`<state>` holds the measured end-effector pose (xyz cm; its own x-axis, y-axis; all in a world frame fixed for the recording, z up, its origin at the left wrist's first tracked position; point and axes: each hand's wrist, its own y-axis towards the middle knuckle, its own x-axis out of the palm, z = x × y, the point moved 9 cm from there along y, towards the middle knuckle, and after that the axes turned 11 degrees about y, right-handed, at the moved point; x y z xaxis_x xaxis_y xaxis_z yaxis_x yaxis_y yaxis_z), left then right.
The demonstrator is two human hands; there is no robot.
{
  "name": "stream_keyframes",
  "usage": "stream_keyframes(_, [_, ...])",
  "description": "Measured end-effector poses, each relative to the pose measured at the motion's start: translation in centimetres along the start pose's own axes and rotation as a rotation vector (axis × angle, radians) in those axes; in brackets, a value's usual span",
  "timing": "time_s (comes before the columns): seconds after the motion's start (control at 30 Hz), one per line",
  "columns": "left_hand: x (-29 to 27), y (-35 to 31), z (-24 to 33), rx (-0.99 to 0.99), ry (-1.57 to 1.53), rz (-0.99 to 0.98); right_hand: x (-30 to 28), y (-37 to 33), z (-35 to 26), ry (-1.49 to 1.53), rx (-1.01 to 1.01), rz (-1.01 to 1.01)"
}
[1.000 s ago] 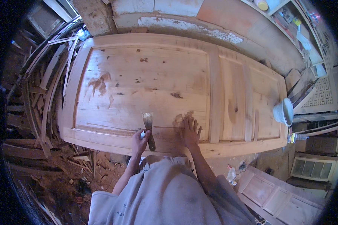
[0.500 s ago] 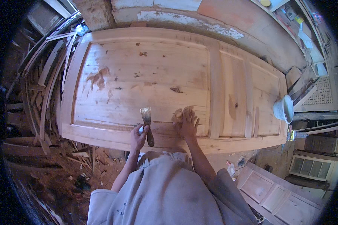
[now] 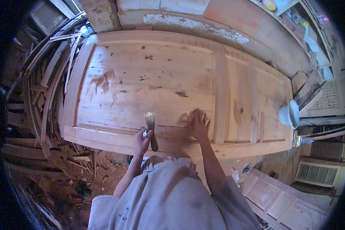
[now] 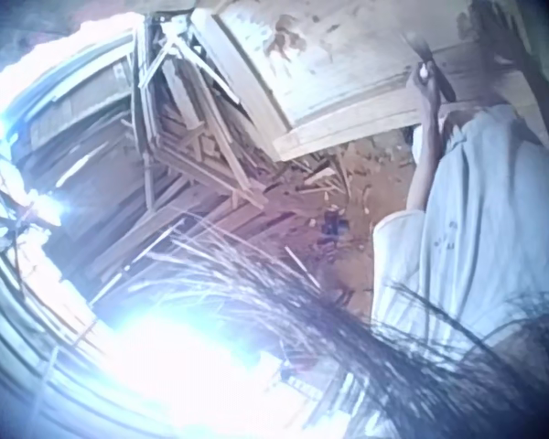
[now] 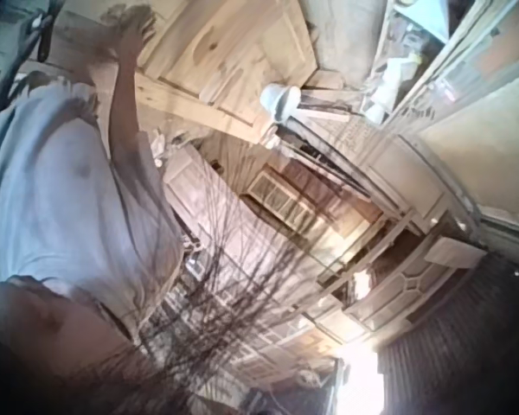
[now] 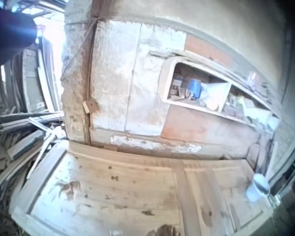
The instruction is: The person is applying glue from a bottle into the joints and gaps of a wooden door, then uses a putty knife to spread the glue and a scraper to level it.
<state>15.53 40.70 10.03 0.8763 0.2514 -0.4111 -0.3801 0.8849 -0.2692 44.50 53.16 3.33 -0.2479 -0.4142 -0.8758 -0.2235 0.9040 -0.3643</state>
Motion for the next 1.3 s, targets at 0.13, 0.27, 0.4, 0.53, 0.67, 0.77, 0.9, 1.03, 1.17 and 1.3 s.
stream_keyframes(0.13, [0.5, 0.0, -0.8, 0.009, -0.011, -0.006, 1.2, 1.8, -1.5, 0.074, -0.052, 0.051])
stream_keyframes(0.27, [-0.4, -0.2, -2.2, -0.028, 0.045, -0.001, 0.7, -2.0, -4.5, -0.052, -0.012, -0.102])
stream_keyframes(0.4, [-0.6, 0.4, -0.6, 0.014, -0.015, 0.067, 0.5, -3.5, -0.7, -0.021, 0.08, 0.04])
stream_keyframes(0.53, [0.2, 0.7, -1.7, -0.034, -0.036, 0.046, 1.9, -2.4, -1.7, -0.027, 0.052, 0.055])
stream_keyframes(0.67, [0.9, 0.5, -1.3, -0.006, -0.012, 0.004, 2.5, -1.5, -2.7, -0.121, 0.042, 0.007])
stream_keyframes(0.77, [-0.5, -0.1, -1.4, -0.012, 0.007, 0.029, 1.5, -3.4, -3.8, -0.054, 0.069, -0.041])
stream_keyframes(0.9, [0.1, 0.1, -2.4, -0.024, -0.191, 0.055, 2.6, -3.5, -1.8, -0.053, 0.061, 0.033])
stream_keyframes(1.03, [-0.8, -0.2, -1.6, -0.022, -0.052, 0.03, 2.3, -2.1, -5.6, -0.057, -0.002, 0.067])
stream_keyframes(1.17, [-1.2, -0.4, -1.1, -0.017, -0.04, 0.039, 2.0, -2.1, -4.5, -0.071, 0.04, 0.092])
stream_keyframes(1.3, [-1.3, -0.6, -1.4, -0.049, -0.105, 0.029, 0.9, -0.2, -4.4, 0.124, -0.127, 0.221])
